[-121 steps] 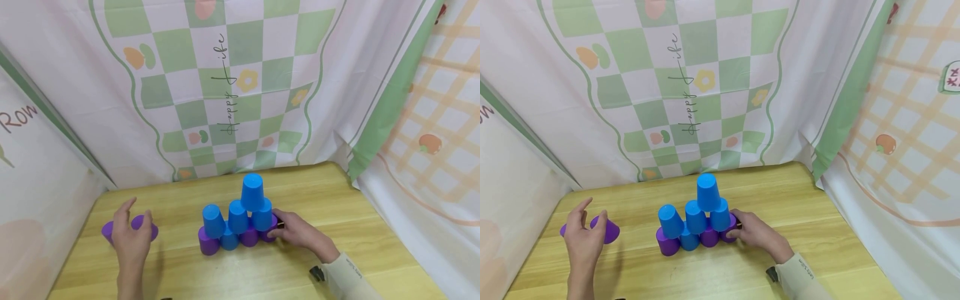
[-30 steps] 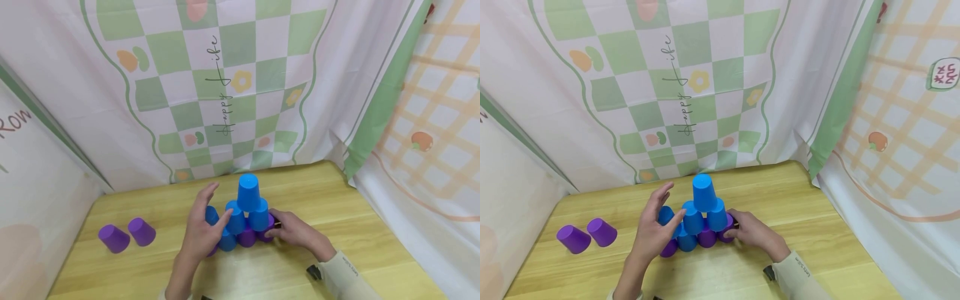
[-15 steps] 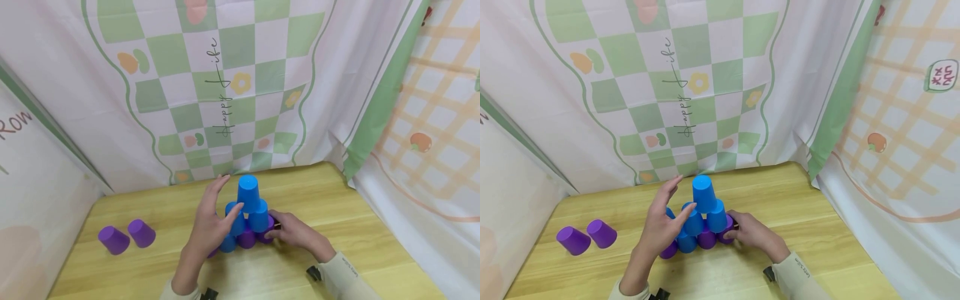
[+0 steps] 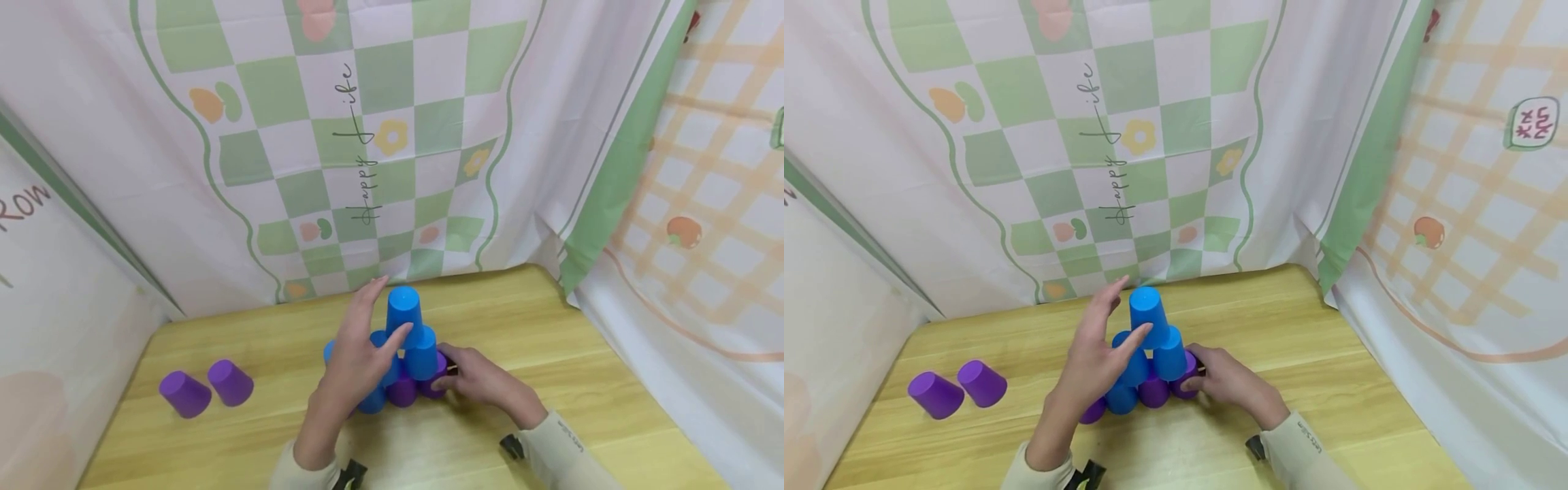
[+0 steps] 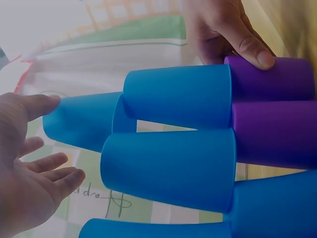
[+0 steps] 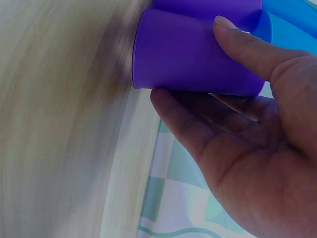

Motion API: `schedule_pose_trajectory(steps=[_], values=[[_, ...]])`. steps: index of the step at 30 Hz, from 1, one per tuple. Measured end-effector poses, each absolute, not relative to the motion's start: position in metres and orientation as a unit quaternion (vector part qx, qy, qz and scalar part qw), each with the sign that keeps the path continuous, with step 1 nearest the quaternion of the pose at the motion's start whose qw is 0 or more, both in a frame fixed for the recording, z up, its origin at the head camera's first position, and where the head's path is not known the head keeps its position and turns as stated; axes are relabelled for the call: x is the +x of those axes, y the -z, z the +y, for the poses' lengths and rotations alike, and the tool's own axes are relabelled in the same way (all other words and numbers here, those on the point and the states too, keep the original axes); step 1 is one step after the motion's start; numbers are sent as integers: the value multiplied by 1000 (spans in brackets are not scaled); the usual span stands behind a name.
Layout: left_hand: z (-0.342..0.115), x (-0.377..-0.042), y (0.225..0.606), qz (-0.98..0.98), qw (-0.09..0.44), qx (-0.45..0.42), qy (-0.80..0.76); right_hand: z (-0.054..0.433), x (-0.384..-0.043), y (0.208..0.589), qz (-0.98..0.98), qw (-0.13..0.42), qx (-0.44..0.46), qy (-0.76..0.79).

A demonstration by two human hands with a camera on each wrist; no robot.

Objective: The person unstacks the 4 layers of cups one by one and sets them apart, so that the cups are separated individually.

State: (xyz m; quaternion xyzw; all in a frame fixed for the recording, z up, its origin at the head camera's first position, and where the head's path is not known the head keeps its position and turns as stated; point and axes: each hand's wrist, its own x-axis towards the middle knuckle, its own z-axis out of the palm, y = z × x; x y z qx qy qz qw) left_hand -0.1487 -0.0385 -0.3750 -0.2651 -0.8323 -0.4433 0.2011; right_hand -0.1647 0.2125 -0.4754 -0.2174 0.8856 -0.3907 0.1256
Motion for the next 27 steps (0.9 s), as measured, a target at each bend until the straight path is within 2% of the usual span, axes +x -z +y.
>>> schedule_pose_trajectory(steps=[9, 27], values=[[-30, -150, 374, -846, 165, -239, 447, 213, -165, 477, 882, 122, -225, 396], [-23, -151, 378, -844, 155, -255, 445, 213, -164, 476, 880, 127, -223, 400]])
